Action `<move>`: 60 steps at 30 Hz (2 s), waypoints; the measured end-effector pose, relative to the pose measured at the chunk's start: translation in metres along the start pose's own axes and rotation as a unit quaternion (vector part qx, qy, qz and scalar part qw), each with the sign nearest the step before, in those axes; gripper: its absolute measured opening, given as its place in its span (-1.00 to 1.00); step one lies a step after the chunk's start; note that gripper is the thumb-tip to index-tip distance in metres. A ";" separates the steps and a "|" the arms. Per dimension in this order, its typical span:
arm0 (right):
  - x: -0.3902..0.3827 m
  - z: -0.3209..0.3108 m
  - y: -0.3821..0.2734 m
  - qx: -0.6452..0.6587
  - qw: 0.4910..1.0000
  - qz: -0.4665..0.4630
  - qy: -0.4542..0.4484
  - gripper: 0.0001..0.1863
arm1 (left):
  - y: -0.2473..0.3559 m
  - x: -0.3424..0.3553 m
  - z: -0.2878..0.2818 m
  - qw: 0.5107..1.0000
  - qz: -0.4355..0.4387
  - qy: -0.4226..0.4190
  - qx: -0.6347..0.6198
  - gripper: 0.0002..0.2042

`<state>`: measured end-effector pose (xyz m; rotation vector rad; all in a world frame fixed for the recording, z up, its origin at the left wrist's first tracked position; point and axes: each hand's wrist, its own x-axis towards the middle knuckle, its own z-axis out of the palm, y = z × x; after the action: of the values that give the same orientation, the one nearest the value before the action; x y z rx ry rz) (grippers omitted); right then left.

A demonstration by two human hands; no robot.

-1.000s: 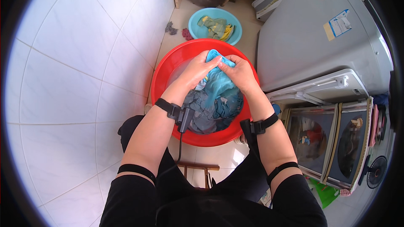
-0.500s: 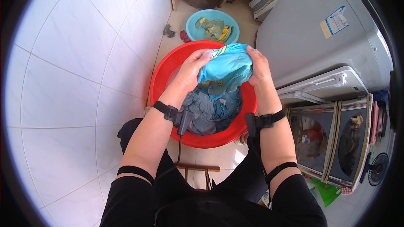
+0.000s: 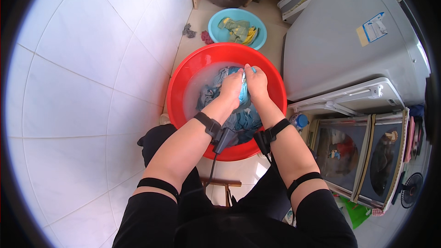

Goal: Hand washing clothes in a red bucket filled with soapy water.

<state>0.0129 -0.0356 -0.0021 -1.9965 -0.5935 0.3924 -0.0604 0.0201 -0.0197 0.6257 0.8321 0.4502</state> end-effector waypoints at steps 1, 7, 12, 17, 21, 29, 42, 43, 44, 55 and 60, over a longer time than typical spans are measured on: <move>-0.002 0.008 0.002 0.019 1.000 -0.008 0.003 -0.63 | 0.000 0.002 -0.005 0.999 0.011 0.008 0.040 -0.67; -0.050 0.022 -0.057 -0.005 0.982 -0.186 0.000 -0.62 | 0.033 -0.002 -0.027 0.996 0.003 0.070 -0.058 -0.66; -0.004 0.026 0.024 -0.007 0.999 -0.007 0.041 -0.60 | 0.003 0.004 -0.016 0.999 -0.009 0.024 -0.042 -0.75; -0.055 0.029 -0.050 -0.022 0.986 -0.168 0.003 -0.60 | 0.023 0.011 -0.043 0.989 -0.015 0.039 -0.143 -0.72; -0.005 0.010 0.003 -0.048 0.998 -0.046 0.018 -0.58 | 0.000 0.011 -0.009 0.999 -0.004 0.009 -0.042 -0.81; -0.046 0.017 -0.045 -0.053 0.983 -0.174 0.007 -0.60 | 0.024 0.004 -0.025 0.989 -0.011 0.059 -0.137 -0.74; 0.015 -0.058 -0.050 0.550 0.784 0.197 -0.211 -0.53 | 0.091 -0.023 -0.019 0.978 -0.006 -0.170 -0.121 -0.41; 0.014 -0.063 -0.052 0.562 0.777 0.184 -0.217 -0.54 | 0.085 -0.023 -0.018 0.972 -0.004 -0.215 -0.099 -0.40; 0.014 -0.065 -0.055 0.563 0.777 0.184 -0.215 -0.54 | 0.078 -0.026 -0.017 0.963 -0.031 -0.257 -0.079 -0.27; 0.015 -0.090 -0.076 0.604 0.783 0.058 -0.140 -0.48 | 0.053 -0.059 -0.021 0.870 0.058 -0.295 0.391 -0.32; 0.011 -0.091 -0.052 0.472 0.880 0.041 -0.039 -0.46 | 0.045 -0.062 -0.054 0.890 0.032 -0.200 0.409 -0.59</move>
<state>0.0552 -0.0748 0.0862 -1.0629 -0.2660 0.6636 -0.1458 0.0345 0.0155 1.4775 0.5777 -0.0088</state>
